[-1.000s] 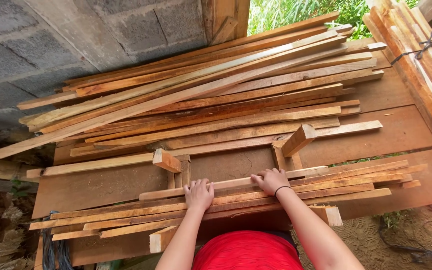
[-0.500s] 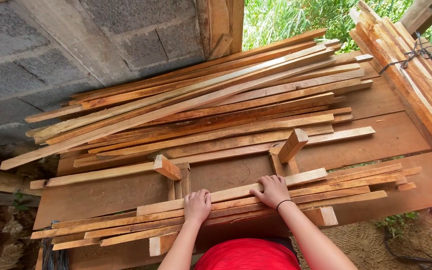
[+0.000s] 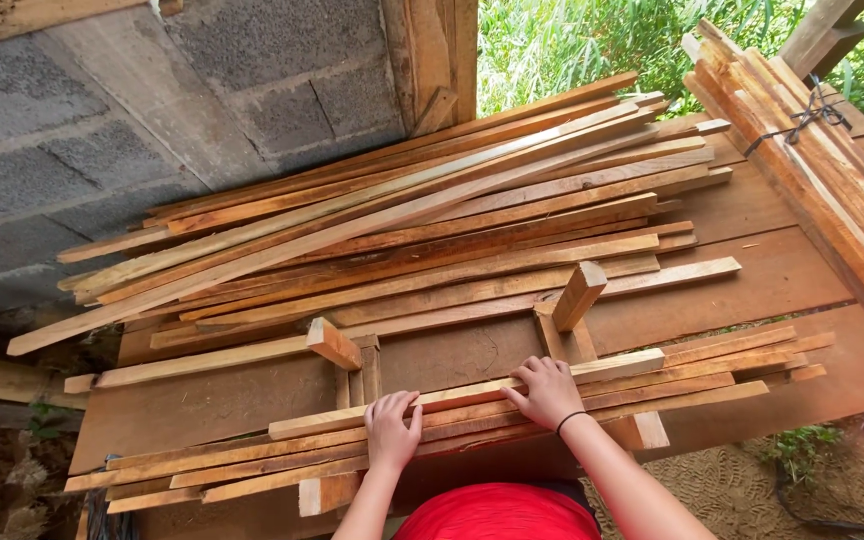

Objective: Organizing and inspecting thin strips of wood on a workbench.

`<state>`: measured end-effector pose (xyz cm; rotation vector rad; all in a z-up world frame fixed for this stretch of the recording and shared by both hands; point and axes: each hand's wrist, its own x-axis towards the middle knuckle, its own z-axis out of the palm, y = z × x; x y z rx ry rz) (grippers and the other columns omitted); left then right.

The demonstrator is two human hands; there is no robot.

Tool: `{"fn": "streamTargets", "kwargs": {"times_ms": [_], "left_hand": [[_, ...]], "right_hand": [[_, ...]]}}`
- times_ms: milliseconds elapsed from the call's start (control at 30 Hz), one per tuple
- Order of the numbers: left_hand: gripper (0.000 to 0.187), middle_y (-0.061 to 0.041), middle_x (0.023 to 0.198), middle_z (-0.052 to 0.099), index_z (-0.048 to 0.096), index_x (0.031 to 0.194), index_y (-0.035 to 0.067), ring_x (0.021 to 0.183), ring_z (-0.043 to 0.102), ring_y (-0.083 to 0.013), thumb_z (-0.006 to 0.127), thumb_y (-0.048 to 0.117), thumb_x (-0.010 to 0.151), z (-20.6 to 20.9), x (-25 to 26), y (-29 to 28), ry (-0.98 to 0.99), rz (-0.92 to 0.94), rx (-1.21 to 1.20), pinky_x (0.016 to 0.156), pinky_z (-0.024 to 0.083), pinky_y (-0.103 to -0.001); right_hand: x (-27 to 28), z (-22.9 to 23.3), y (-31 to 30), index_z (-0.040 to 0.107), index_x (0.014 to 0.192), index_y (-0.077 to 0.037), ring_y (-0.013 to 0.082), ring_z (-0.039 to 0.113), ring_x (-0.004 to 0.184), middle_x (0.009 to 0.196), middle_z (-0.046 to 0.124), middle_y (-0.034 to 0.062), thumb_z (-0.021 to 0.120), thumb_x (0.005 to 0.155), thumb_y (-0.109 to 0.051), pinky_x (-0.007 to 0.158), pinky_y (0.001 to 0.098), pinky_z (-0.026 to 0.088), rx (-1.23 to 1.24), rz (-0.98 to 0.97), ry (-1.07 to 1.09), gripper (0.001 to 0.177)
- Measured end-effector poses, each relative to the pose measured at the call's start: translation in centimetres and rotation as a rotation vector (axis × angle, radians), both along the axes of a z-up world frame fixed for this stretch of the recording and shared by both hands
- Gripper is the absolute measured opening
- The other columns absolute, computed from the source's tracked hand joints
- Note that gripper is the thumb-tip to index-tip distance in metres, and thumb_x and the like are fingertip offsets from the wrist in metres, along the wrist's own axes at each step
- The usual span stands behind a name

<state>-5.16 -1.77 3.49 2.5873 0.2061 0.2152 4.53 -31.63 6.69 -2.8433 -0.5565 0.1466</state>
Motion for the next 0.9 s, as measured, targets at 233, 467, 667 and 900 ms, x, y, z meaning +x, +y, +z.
{"fn": "streamTargets", "kwargs": {"times_ms": [233, 467, 667, 900], "left_hand": [[0.031, 0.004, 0.119, 0.071, 0.072, 0.114, 0.016, 0.115, 0.059, -0.0176, 0.068, 0.031, 0.087, 1.0, -0.8, -0.4, -0.06, -0.023, 0.011, 0.111, 0.031, -0.04], [0.042, 0.005, 0.122, 0.064, 0.061, 0.127, 0.026, 0.122, 0.058, -0.0175, 0.047, 0.055, 0.1, -3.3, -0.4, -0.1, 0.186, -0.093, 0.338, 0.115, 0.034, -0.05], [0.044, 0.003, 0.109, 0.064, 0.061, 0.12, 0.024, 0.109, 0.061, -0.0176, 0.046, 0.057, 0.097, -3.6, -0.4, 0.1, 0.112, -0.125, 0.401, 0.108, 0.037, -0.045], [0.04, 0.004, 0.098, 0.067, 0.064, 0.112, 0.025, 0.099, 0.065, -0.0179, 0.051, 0.057, 0.093, -2.2, 0.1, 0.3, 0.09, -0.145, 0.37, 0.096, 0.042, -0.04]], "right_hand": [[-1.3, -0.6, -0.7, 0.069, 0.117, -0.016, 0.0242, 0.062, 0.109, 0.115, 0.072, 0.0, 0.064, 0.089, -0.059, 0.106, 0.0392, 0.04, 0.098, 0.021, 0.036, 0.051], [-1.5, 2.0, -0.3, 0.051, 0.137, -0.025, 0.0188, 0.055, 0.124, 0.125, 0.06, -0.0009, 0.059, 0.065, -0.094, 0.107, 0.0393, 0.037, -0.239, 0.214, 0.095, 0.1], [-1.2, -1.0, -1.1, 0.04, 0.147, -0.024, 0.0179, 0.049, 0.129, 0.135, 0.053, -0.0029, 0.07, 0.043, -0.094, 0.106, 0.0389, 0.035, -0.409, 0.303, 0.09, 0.129], [-1.1, -1.0, -1.6, 0.044, 0.142, -0.025, 0.0159, 0.05, 0.123, 0.123, 0.054, -0.0054, 0.074, 0.043, -0.085, 0.106, 0.0371, 0.036, -0.357, 0.314, 0.026, 0.119]]}}
